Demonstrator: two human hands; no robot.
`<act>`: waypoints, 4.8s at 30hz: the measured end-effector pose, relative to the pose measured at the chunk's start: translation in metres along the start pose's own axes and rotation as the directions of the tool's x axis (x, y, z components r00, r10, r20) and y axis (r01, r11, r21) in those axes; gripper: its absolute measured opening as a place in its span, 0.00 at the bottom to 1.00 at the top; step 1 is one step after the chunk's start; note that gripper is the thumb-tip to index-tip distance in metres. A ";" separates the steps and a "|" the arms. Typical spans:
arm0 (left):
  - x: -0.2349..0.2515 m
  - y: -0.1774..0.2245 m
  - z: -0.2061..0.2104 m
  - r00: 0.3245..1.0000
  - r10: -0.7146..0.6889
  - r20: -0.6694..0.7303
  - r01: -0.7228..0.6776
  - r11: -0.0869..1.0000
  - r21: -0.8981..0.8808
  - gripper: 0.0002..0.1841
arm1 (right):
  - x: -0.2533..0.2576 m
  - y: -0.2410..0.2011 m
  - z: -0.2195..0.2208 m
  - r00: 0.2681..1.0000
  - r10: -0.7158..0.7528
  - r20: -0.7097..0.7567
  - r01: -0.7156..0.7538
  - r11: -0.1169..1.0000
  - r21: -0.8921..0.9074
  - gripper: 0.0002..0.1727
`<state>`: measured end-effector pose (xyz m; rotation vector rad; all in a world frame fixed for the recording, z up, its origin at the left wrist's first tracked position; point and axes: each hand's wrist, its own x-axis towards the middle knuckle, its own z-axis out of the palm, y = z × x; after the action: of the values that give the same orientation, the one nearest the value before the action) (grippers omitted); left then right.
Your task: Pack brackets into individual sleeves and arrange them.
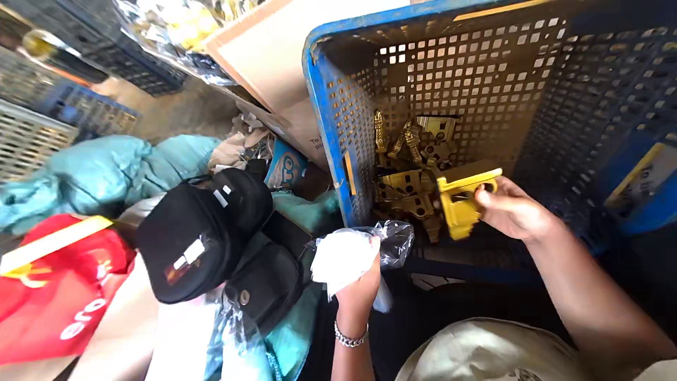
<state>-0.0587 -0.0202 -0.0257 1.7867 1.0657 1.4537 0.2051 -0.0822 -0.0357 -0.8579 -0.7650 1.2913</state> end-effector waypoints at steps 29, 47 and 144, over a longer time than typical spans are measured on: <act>-0.007 0.027 0.011 0.991 0.110 0.070 -0.109 0.994 -0.017 0.24 | -0.007 0.000 0.087 0.987 0.111 0.113 -0.049 0.892 -0.449 0.43; -0.018 0.046 -0.009 0.847 -0.049 0.530 0.326 0.836 -0.442 0.12 | -0.018 0.013 0.068 0.997 0.062 0.043 -0.036 0.891 -0.453 0.20; -0.015 0.015 0.014 0.991 -0.034 0.128 0.053 0.988 -0.147 0.19 | -0.018 0.010 0.077 0.955 0.294 0.027 -0.255 0.866 -0.430 0.50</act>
<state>-0.0435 -0.0401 -0.0240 1.7133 0.9018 1.3401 0.1320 -0.0910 -0.0069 -1.3024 -1.0489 1.4477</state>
